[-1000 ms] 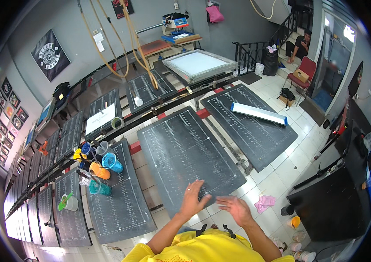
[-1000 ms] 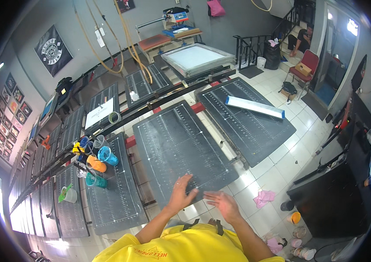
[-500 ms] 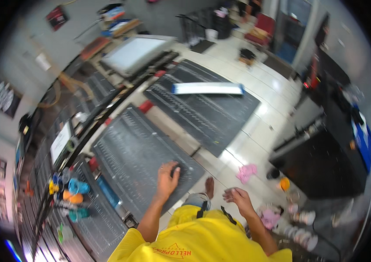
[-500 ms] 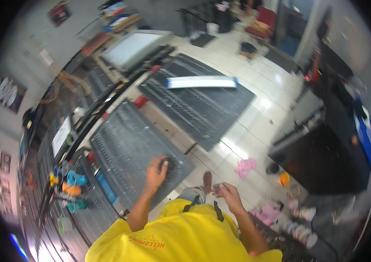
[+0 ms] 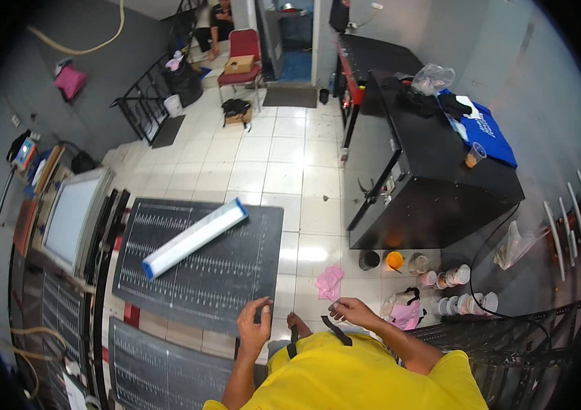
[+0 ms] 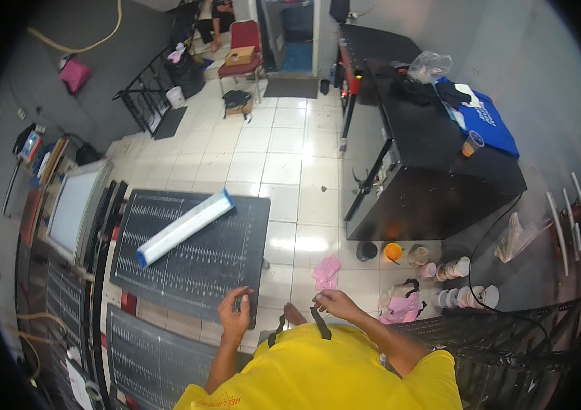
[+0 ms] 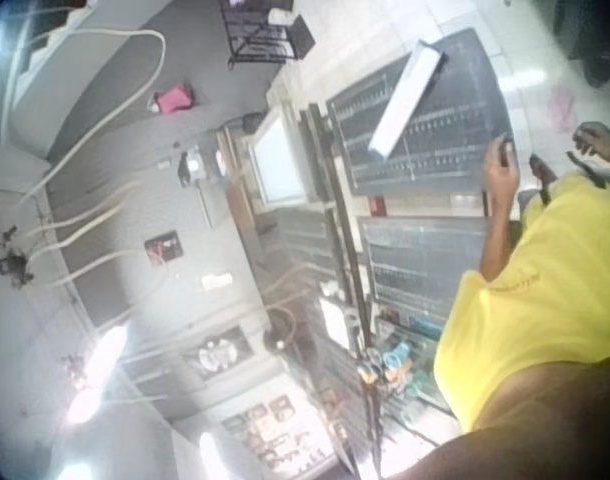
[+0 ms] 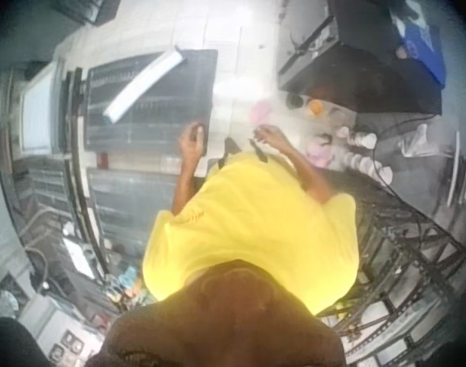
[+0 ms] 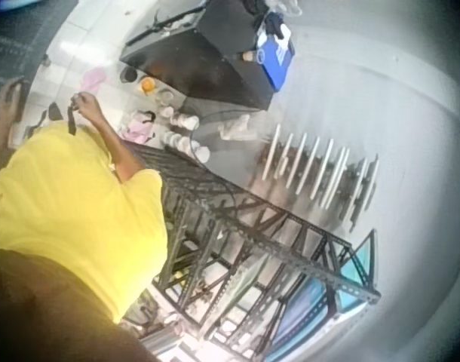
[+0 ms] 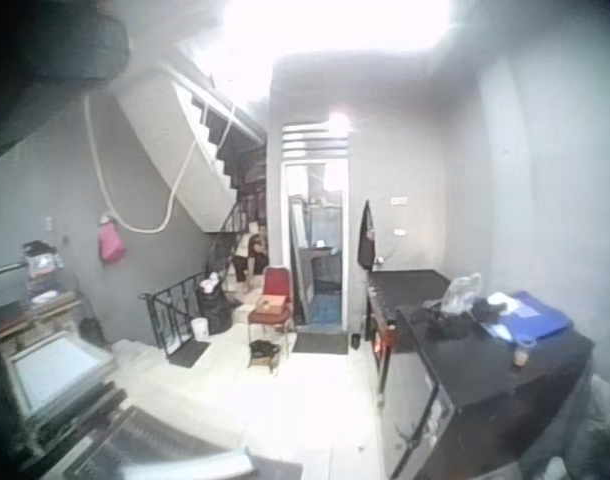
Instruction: The person wipes a metal screen printing frame with a black cloth, stirs ink in plastic cups, and continues cleaning the edges of the frame.
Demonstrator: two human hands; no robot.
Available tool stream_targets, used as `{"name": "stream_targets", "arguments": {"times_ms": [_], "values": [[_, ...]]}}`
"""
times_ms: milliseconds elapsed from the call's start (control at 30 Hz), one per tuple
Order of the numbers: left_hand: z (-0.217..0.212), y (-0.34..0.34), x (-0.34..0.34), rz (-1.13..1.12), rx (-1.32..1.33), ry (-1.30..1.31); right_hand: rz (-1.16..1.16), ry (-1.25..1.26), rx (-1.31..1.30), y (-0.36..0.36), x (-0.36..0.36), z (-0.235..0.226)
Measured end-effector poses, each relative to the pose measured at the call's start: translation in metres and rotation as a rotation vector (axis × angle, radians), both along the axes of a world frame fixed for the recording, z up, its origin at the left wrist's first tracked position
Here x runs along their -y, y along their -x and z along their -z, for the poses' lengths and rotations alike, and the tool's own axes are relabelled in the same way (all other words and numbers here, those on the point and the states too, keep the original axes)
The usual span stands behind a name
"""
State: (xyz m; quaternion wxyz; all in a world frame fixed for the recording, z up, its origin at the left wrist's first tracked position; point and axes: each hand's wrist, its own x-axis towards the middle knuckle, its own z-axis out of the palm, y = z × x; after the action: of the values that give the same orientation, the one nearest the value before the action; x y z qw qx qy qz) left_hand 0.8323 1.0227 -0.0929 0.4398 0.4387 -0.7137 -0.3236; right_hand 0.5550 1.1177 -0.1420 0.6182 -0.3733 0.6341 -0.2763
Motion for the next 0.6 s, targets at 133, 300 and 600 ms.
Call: {"name": "stream_targets", "arguments": {"times_ms": [133,300,600], "values": [[-0.002,0.026,0.037,0.106,-0.008,-0.072,0.025,0.116,-0.033,0.02,0.028,-0.002],[-0.008,0.063,0.074,0.163,-0.097,-0.196,0.204,0.376,-0.151,0.079,0.074,-0.03],[0.01,0.161,0.162,0.232,-0.193,-0.341,0.892,0.756,-0.363,0.324,0.221,-0.127]]}}
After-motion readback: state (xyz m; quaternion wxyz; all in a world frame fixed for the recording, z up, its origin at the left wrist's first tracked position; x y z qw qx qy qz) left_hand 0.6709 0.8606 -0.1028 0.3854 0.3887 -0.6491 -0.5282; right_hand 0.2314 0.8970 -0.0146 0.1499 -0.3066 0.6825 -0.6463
